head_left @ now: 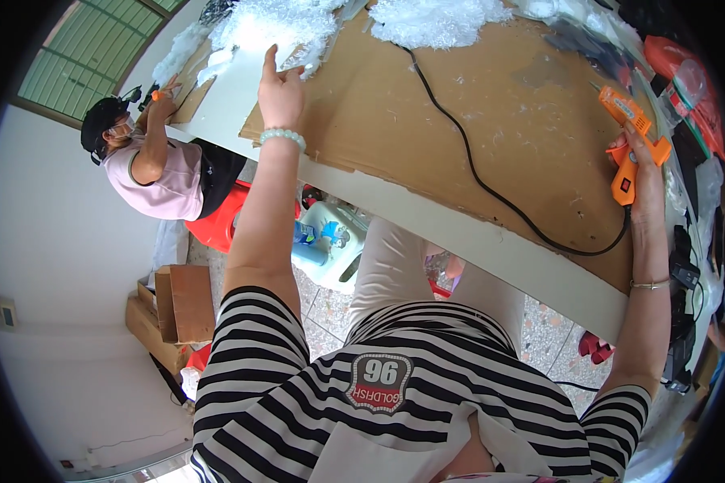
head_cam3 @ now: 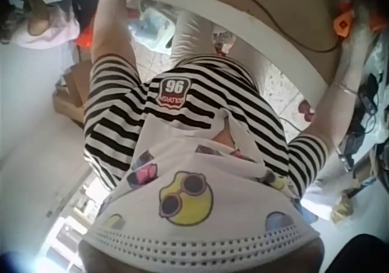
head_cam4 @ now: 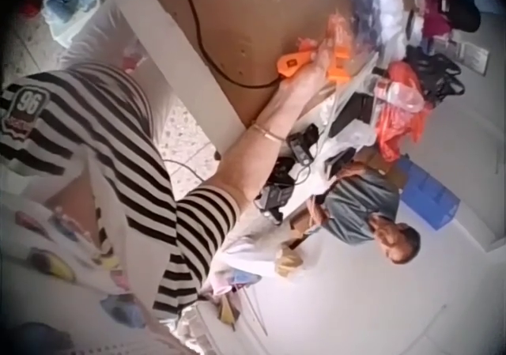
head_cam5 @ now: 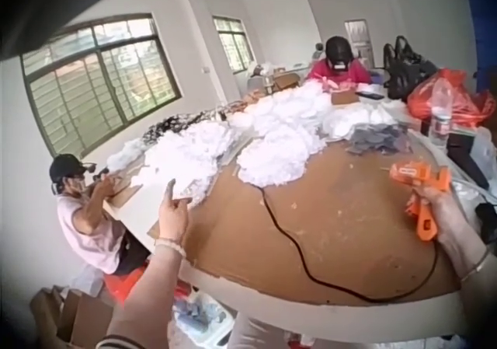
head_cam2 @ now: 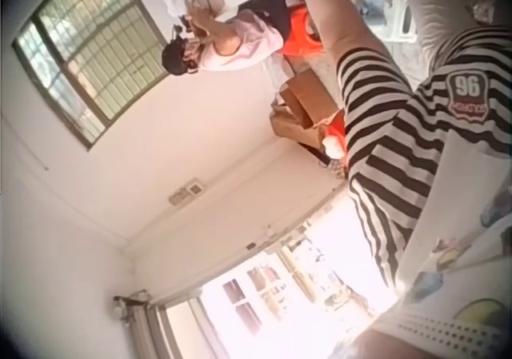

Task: Applying hot glue to white fluffy material to assemble a craft or toy.

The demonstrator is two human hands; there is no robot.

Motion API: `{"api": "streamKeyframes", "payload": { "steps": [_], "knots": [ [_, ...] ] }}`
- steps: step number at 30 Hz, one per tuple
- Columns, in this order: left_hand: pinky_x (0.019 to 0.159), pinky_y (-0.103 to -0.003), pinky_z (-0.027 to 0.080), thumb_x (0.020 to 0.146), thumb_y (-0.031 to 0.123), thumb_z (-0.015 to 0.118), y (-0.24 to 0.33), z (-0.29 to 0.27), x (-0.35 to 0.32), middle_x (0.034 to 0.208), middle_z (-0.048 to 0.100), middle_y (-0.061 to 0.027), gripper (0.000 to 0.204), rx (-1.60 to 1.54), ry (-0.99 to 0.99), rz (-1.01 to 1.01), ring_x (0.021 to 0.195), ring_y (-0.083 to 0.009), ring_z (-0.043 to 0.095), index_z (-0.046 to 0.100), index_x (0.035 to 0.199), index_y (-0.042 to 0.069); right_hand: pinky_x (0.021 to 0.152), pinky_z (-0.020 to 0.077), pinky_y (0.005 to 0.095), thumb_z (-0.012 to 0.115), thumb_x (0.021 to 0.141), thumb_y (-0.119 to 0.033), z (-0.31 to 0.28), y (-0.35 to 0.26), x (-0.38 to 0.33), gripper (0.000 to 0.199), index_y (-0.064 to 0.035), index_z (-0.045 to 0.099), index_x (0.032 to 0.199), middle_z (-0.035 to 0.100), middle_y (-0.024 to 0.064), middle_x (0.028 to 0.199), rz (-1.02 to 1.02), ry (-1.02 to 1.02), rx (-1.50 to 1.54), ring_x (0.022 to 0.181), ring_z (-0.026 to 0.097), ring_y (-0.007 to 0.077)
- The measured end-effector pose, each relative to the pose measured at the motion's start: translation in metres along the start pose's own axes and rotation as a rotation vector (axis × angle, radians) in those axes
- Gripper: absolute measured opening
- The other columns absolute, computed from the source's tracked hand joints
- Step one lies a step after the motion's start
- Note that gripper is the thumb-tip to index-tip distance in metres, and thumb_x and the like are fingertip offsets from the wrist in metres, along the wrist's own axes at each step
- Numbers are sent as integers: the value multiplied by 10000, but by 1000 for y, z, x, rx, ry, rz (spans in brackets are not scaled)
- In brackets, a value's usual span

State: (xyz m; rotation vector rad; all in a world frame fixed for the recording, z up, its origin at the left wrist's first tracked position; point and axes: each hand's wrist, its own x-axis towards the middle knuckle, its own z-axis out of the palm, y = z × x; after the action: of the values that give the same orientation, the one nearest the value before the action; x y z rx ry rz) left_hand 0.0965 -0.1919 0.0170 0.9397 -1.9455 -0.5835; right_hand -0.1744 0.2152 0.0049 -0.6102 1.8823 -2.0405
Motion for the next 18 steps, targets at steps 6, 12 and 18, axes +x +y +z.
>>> {"api": "streamKeyframes", "payload": {
  "steps": [6,12,18],
  "knots": [
    [861,-367,464,803,55,485,-40,-1,31,988,675,-137,654,472,-193,3,974,-304,628,288,1409,200,743,421,235,570,895,-256,-2,1,-1,225,-45,621,954,584,6,815,-1,18,17,799,543,89],
    [863,-411,462,769,28,517,-37,-4,50,1098,620,-174,581,401,-38,203,994,-357,595,404,1328,141,768,421,233,542,911,-254,7,-6,-8,289,-19,596,1071,576,-8,845,9,60,13,821,537,83],
    [703,-297,509,754,102,692,46,30,40,865,675,-83,149,106,-42,270,764,-163,635,661,890,51,774,426,233,563,900,-253,2,-4,-2,289,-12,598,1055,605,18,835,57,-12,21,812,557,98]
  ]
}}
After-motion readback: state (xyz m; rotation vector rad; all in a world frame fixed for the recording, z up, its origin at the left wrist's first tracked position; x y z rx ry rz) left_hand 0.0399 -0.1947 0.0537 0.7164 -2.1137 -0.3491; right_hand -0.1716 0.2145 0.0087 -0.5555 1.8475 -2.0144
